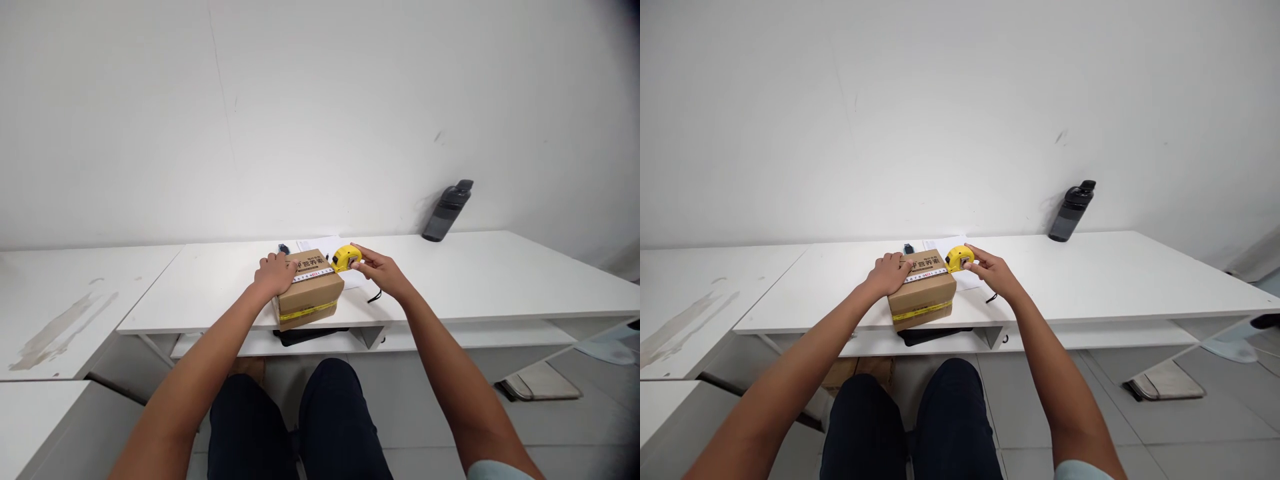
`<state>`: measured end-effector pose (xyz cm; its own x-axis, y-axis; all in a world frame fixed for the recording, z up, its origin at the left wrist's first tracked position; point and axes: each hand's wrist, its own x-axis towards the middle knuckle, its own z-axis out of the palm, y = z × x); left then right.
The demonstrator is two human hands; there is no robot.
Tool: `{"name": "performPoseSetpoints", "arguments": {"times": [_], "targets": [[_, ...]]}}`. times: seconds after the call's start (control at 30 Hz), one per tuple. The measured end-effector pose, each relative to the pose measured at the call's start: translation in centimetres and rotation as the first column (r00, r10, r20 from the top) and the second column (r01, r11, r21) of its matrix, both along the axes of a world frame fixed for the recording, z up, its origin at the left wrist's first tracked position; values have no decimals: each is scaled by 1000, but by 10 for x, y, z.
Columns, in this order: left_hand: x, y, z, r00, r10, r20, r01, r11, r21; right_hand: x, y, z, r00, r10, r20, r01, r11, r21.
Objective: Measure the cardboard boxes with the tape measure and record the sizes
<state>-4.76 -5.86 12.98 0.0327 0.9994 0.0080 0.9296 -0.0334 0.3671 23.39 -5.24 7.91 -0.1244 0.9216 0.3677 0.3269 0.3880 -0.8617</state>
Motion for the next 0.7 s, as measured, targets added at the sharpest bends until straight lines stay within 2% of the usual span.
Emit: {"name": "performPoseSetpoints", "arguments": {"times": [0.17,0.47,0.7], "targets": [[1,1,2,1000,-4,-5,4,1000,-22,1,-1,-2,1000,-13,-16,13,1000,9],[-3,5,-6,999,-27,45,27,1000,13,5,-1,-2,1000,-8,15,8,1000,17],[-2,6,-7,999,-28,45,27,999,19,9,0,-13,999,-20,-49,20,1000,-1]]}}
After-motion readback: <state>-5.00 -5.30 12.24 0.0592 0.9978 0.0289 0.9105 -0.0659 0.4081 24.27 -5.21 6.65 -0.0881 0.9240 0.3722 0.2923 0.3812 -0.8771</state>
